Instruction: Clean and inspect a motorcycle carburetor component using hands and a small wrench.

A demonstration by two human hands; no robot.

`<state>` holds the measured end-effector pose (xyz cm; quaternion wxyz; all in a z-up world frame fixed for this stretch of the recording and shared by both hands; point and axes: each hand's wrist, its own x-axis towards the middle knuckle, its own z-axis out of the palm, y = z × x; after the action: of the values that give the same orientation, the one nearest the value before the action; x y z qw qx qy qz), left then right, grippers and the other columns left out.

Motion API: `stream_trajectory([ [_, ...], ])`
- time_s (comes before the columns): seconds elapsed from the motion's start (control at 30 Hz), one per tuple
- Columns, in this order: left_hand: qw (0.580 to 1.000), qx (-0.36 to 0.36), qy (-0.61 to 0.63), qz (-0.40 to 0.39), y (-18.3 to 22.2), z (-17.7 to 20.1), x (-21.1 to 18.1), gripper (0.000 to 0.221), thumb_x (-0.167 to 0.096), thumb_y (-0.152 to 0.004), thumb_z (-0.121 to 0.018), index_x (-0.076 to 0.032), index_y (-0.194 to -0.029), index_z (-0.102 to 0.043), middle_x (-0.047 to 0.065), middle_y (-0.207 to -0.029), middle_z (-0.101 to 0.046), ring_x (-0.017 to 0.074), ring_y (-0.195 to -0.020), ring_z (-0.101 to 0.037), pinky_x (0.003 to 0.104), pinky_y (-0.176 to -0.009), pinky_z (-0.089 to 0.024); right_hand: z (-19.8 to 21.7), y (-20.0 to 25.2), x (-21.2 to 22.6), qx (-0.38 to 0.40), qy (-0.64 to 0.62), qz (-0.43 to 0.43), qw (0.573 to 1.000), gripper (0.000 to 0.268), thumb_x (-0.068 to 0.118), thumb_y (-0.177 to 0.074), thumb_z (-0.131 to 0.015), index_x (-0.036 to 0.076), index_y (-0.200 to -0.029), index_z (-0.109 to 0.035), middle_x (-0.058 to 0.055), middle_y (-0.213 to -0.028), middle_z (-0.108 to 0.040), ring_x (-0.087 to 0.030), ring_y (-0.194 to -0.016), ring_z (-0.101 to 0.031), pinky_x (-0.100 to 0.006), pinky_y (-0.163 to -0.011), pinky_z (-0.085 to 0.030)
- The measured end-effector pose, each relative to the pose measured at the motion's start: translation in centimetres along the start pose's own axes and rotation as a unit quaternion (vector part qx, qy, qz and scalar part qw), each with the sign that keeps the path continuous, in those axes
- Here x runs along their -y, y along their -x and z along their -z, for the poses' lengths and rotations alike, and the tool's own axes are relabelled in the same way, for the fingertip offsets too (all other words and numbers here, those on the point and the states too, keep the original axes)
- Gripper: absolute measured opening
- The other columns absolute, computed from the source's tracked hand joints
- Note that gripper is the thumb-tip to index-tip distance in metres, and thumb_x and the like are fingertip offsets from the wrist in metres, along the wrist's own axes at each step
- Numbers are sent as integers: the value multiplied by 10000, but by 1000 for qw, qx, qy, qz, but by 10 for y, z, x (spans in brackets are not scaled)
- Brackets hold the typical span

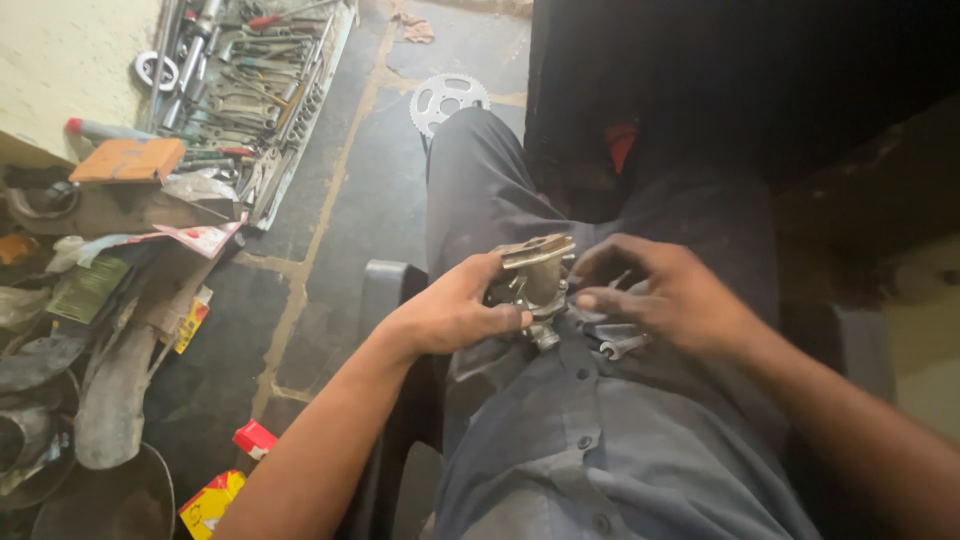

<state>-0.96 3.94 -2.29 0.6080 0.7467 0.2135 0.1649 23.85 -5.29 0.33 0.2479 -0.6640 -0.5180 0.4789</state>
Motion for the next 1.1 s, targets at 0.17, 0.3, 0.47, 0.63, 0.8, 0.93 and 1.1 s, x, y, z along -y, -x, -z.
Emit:
stream_trajectory([
  [0.17, 999, -25, 48, 7, 1, 5, -1, 645, -139, -862, -695, -15, -1472, -526, 89, -1349, -667, 174, -1273, -581, 335, -1108, -447, -14, -23, -2, 7, -64, 76, 995, 260, 194, -886, -757, 36, -1082, -694, -63, -973, -735, -130, -832, -675, -331, -717, -572],
  [0.3, 996, -38, 80, 32, 2, 7, -7, 608, -151, -825, -774, -16, -1373, -547, 91, -1268, -687, 164, -1205, -614, 327, -1052, -479, -17, -31, -15, 22, -133, 112, 984, 255, 200, -886, -753, 13, -1053, -709, -57, -958, -743, -122, -881, -688, -304, -789, -581],
  [0.47, 985, -140, -32, 98, 5, -1, -21, 424, -135, -769, -833, 25, -1139, -702, 111, -1086, -769, 170, -1041, -692, 329, -968, -523, -15, -30, -20, 19, -161, 88, 983, 287, 212, -902, -725, 26, -1120, -715, -50, -988, -748, -117, -901, -683, -304, -791, -569],
  [0.63, 961, -234, 9, 144, 23, -30, -37, 373, -157, -809, -789, -8, -1138, -697, 88, -1028, -786, 148, -956, -714, 312, -876, -559, -16, -26, -15, 46, -180, 130, 974, 334, 200, -898, -728, 28, -1183, -697, -44, -1061, -740, -95, -967, -675, -284, -851, -557],
  [0.8, 937, -330, 12, 112, 28, -47, -34, 224, -146, -831, -782, 23, -977, -771, 62, -1171, -774, 145, -998, -729, 286, -878, -567, -18, -30, -23, 9, -171, 68, 983, 311, 170, -867, -778, -10, -1109, -703, -75, -1010, -738, -119, -853, -665, -323, -710, -578],
  [0.93, 927, -368, -27, 63, 26, -55, -35, 217, -137, -822, -773, 12, -980, -779, 104, -1117, -781, 150, -978, -734, 293, -870, -561, -17, -21, -11, 19, -204, 39, 978, 304, 180, -870, -754, 6, -1116, -728, -94, -976, -758, -138, -840, -686, -334, -704, -579],
  [1.1, 924, -360, -19, 129, 25, -48, -49, 263, -140, -860, -702, -27, -1089, -765, 107, -965, -800, 162, -752, -758, 308, -699, -588, -29, -6, 1, 2, -187, 68, 980, 312, 135, -859, -739, 19, -1147, -721, -68, -1057, -780, -130, -982, -721, -309, -896, -580],
])
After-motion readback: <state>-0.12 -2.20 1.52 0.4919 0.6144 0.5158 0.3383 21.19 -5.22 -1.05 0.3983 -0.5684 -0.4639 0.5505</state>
